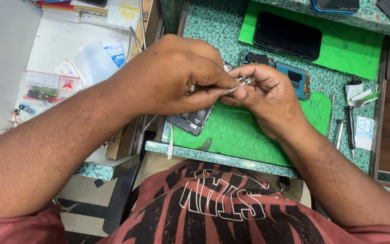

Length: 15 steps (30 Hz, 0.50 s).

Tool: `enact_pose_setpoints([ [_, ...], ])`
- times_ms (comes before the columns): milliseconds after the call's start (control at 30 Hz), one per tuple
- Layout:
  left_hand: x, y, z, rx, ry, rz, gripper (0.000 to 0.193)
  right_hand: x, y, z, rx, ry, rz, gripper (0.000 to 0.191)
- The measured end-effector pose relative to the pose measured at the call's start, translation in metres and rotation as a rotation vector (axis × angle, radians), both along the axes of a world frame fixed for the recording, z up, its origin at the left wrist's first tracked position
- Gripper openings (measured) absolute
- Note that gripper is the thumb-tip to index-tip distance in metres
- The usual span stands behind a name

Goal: The person disassembles a smartphone, opening the back cover and handling the internal board and battery. They plug the phone into a charging cable and power it on, watching the boot screen, then remove the main board and work on its small components with their fingers.

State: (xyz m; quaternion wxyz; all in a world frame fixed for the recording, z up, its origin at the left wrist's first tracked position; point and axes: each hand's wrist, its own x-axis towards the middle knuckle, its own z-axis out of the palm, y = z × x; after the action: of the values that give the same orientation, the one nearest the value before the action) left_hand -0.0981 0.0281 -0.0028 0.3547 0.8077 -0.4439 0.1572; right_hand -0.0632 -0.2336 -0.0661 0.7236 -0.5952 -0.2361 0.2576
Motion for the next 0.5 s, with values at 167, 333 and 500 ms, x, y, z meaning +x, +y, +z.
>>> enact_pose_setpoints([
  [167,-0.003,-0.010,-0.008,-0.047,0.011,0.089,0.009,-0.002,0.001,-0.002,0.016,0.041,-0.019,0.046],
  [333,-0.004,-0.014,-0.014,-0.084,-0.002,0.124,0.012,-0.002,0.002,-0.001,0.042,0.067,-0.015,0.044],
  [500,-0.004,-0.017,-0.020,-0.109,-0.021,0.155,0.012,-0.001,0.001,-0.002,0.049,0.080,-0.019,0.043],
])
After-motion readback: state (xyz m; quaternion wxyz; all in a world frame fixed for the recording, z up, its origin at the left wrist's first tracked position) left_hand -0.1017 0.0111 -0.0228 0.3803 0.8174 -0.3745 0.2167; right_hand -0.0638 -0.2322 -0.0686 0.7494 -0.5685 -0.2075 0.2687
